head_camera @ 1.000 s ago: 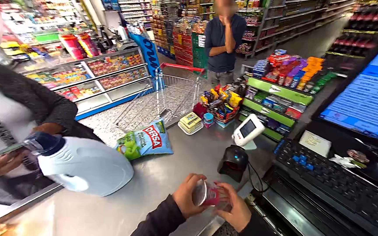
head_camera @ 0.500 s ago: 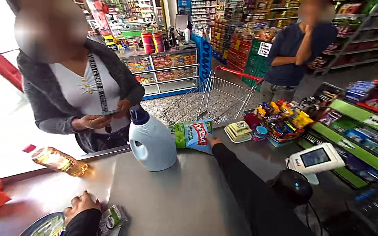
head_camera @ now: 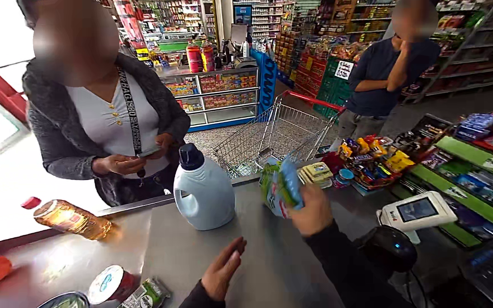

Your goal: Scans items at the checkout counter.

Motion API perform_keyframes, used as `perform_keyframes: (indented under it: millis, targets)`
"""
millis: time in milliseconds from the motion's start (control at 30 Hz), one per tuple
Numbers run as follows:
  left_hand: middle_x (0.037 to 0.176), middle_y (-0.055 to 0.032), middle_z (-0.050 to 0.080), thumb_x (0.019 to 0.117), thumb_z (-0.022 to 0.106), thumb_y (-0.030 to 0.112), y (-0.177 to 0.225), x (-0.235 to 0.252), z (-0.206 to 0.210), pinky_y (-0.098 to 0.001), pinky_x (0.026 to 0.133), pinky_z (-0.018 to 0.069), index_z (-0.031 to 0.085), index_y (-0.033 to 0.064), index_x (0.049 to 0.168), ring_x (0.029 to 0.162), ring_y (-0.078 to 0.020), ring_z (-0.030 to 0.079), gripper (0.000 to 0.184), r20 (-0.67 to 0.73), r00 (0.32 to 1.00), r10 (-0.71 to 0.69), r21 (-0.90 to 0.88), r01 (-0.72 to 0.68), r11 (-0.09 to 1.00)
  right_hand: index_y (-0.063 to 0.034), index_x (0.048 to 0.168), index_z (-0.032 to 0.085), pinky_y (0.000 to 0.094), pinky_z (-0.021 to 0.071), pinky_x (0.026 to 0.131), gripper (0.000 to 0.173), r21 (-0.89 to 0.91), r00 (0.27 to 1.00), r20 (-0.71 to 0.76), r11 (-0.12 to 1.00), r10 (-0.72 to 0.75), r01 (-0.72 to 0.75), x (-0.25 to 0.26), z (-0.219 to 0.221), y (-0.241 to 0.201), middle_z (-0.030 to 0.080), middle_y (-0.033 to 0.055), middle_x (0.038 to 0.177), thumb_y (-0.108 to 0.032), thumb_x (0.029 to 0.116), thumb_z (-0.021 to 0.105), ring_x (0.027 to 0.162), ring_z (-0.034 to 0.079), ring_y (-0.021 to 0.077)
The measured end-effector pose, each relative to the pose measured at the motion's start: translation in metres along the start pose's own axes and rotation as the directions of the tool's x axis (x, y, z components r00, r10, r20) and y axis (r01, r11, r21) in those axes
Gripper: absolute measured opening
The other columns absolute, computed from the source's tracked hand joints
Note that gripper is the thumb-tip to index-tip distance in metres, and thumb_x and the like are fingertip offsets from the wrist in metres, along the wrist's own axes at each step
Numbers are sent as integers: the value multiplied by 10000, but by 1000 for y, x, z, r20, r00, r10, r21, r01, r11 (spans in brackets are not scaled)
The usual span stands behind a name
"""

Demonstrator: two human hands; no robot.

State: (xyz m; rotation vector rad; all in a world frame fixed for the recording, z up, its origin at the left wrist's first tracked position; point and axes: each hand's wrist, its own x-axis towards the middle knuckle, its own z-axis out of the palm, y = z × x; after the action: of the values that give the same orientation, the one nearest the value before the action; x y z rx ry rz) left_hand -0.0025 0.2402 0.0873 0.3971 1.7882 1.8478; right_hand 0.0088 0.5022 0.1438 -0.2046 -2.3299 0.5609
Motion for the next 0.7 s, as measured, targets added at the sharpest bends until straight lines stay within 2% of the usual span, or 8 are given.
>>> perform_keyframes:
  millis: [67, 133, 267, 367, 467, 567, 633, 700]
  targets:
    - [1432, -200, 572, 1047, 283, 524, 0, 14, 24, -474, 1039, 500, 367, -50, 1505, 1284, -292, 595, 739, 51, 976, -210, -301, 216, 929, -45, 826, 744, 511, 568, 642, 157, -139, 915, 17, 905, -404, 402, -39, -15, -16, 706, 128, 809, -158, 719, 765, 756, 691, 340]
    - [1254, -206, 657, 1081, 126, 526, -11, 23, 36, -478, 919, 552, 434, -32, 1427, 1111, -290, 667, 725, 110, 952, -285, -436, 304, 847, -104, 847, 738, 425, 548, 609, 91, -146, 815, 165, 804, -555, 577, -86, -22, -32, 693, 62, 812, -84, 847, 650, 730, 671, 263]
    - [1306, -204, 640, 1105, 201, 362, -52, 29, 28, -417, 1006, 505, 373, -50, 1507, 1147, -225, 649, 601, 397, 826, -400, 68, 408, 910, -100, 840, 734, 403, 569, 627, 110, 62, 722, 419, 811, -550, 582, -180, -21, -37, 694, 60, 814, -50, 879, 645, 760, 693, 244]
    - [1252, -212, 653, 1000, 633, 263, -60, 22, 38, -423, 1006, 535, 426, -57, 1450, 1101, -244, 677, 590, 357, 765, -535, 333, 431, 839, -57, 999, 773, 478, 591, 711, 178, 277, 769, 511, 920, -384, 275, -202, -37, -30, 715, 118, 850, -126, 835, 758, 815, 711, 309]
    - [1269, -224, 649, 899, 786, 203, -56, 18, 52, -444, 1035, 526, 451, -49, 1437, 1137, -275, 673, 682, 307, 758, -575, 484, 396, 780, 15, 1086, 753, 430, 601, 823, 365, 244, 842, 493, 894, 219, -375, -194, -70, -14, 732, 198, 994, -235, 828, 814, 900, 717, 291]
    - [1168, -168, 701, 838, 804, 103, -53, 11, 56, -398, 966, 580, 506, -45, 1376, 1037, -214, 716, 632, 343, 842, -415, 379, 280, 882, 45, 1354, 572, 502, 550, 966, 600, 5, 491, 526, 575, 694, -818, -192, -79, 25, 637, 240, 1296, -385, 956, 700, 1113, 671, 353]
    - [1107, -106, 723, 817, 768, 57, -40, 7, 66, -339, 920, 606, 485, -51, 1347, 982, -143, 729, 610, 416, 877, -238, 195, 170, 966, 29, 1381, 530, 502, 576, 895, 587, 42, 291, 647, 349, 705, -936, -200, -75, 36, 661, 231, 1230, -419, 1013, 619, 1032, 696, 326]
    - [1115, -81, 719, 836, 736, 19, -19, 5, 90, -318, 930, 604, 437, -60, 1369, 994, -116, 724, 616, 526, 843, -110, 58, 94, 994, 33, 1353, 550, 469, 581, 859, 540, 121, 260, 739, 256, 621, -959, -203, -79, 32, 689, 208, 1153, -423, 1070, 485, 990, 704, 276]
